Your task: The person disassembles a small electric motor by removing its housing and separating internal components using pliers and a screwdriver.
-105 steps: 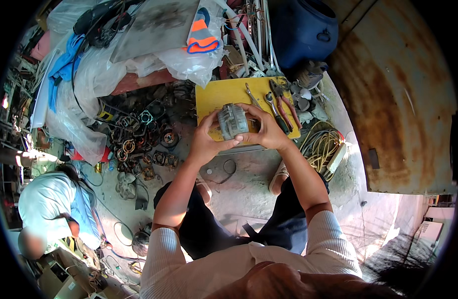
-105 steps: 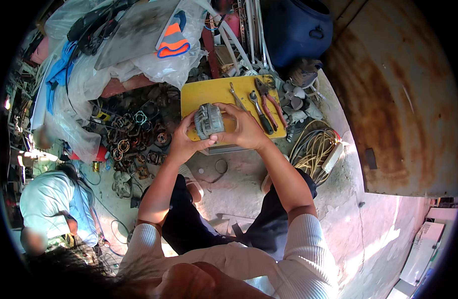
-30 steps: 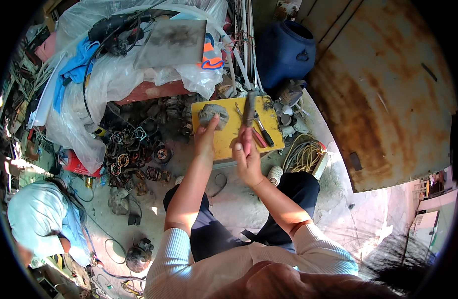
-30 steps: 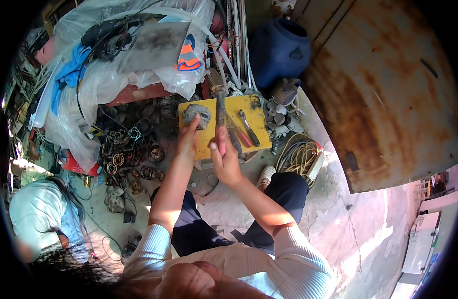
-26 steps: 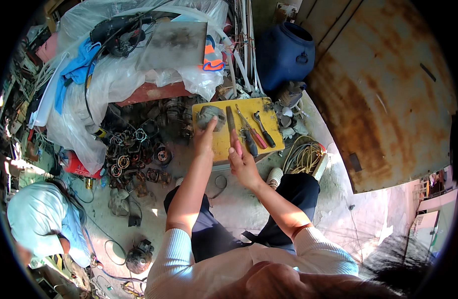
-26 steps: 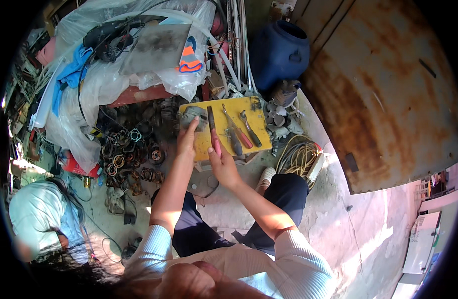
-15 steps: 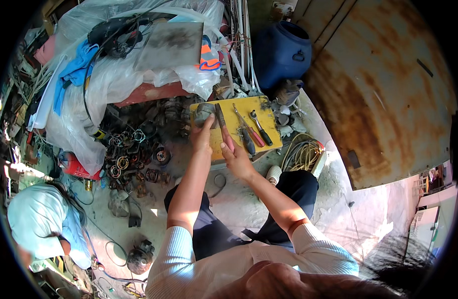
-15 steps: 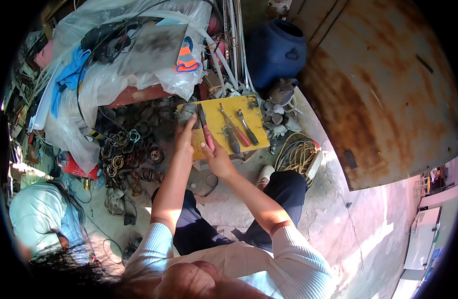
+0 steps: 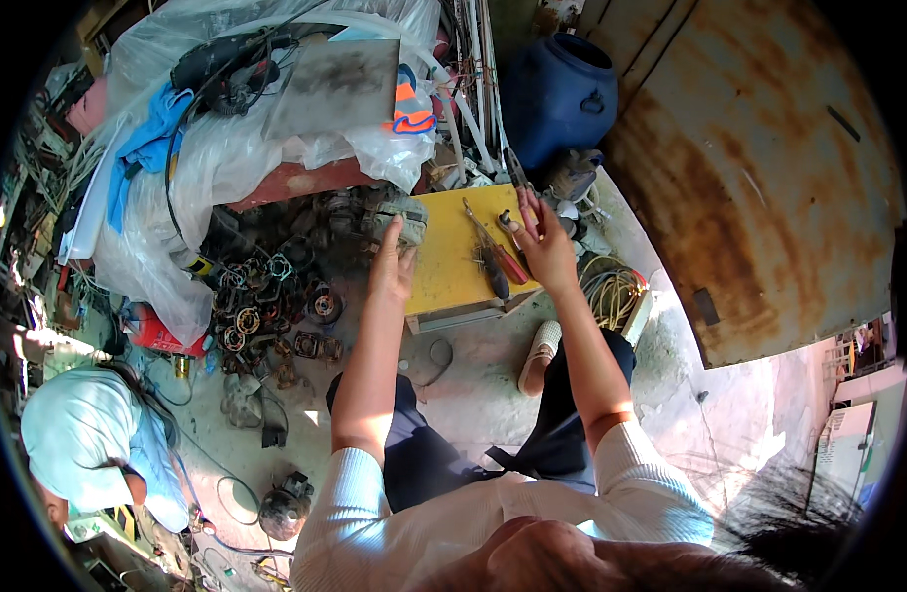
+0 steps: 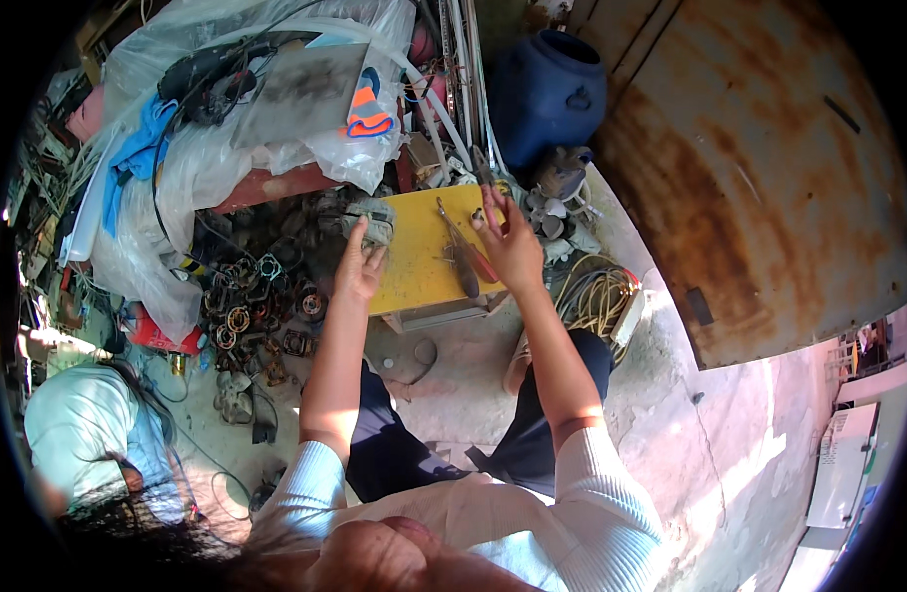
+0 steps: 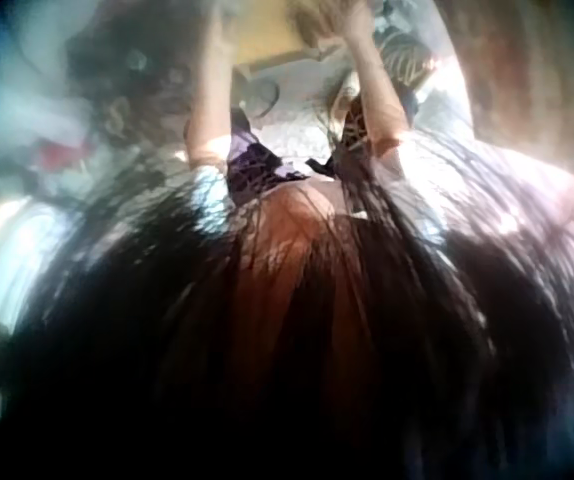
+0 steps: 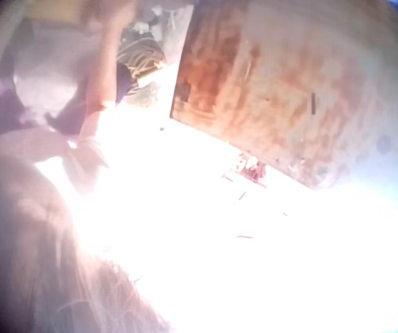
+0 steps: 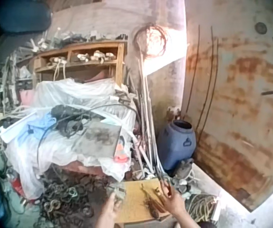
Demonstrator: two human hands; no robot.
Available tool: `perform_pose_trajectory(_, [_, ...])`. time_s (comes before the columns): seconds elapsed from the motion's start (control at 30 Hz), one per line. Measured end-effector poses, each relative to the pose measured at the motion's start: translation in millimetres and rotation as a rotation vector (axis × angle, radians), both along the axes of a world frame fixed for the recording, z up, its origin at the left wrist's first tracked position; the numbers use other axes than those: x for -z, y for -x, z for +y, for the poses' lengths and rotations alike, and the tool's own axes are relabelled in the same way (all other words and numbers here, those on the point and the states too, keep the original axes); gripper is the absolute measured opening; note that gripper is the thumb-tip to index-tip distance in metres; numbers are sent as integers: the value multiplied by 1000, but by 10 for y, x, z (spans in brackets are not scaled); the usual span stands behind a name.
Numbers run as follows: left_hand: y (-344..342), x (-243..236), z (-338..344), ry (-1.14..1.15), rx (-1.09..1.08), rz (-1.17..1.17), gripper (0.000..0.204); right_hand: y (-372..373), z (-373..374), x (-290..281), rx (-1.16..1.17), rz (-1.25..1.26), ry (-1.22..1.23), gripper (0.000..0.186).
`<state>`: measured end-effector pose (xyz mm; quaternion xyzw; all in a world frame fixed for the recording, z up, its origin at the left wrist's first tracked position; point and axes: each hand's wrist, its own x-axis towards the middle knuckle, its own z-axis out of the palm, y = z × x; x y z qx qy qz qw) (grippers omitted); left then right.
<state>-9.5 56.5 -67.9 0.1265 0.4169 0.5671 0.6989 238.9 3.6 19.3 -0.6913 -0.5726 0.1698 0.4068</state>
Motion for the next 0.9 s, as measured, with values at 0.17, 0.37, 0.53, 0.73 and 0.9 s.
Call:
perform_pose_trajectory(0.17, [73,-56,28,107,60,-58,120,-730,397,572,34,-414,193,74])
perform_pose_trajectory(0.37, [255,-161,-15,96,133,-51,107,-721,462,928,6,-526,71,61])
perform_pose_trajectory(0.53, [302,-168,-16,120,132,-40,96,-619,458,878,-7,-575,43,38])
perform_pose_trajectory(0.73, [213,-210,-64,57,262,-14,94,-631,573,736,-4,-632,226,45])
perform_pose_trajectory(0.9, [146,-182,-61,42,296,49,81,-651,712,580,-37,-602,384,53])
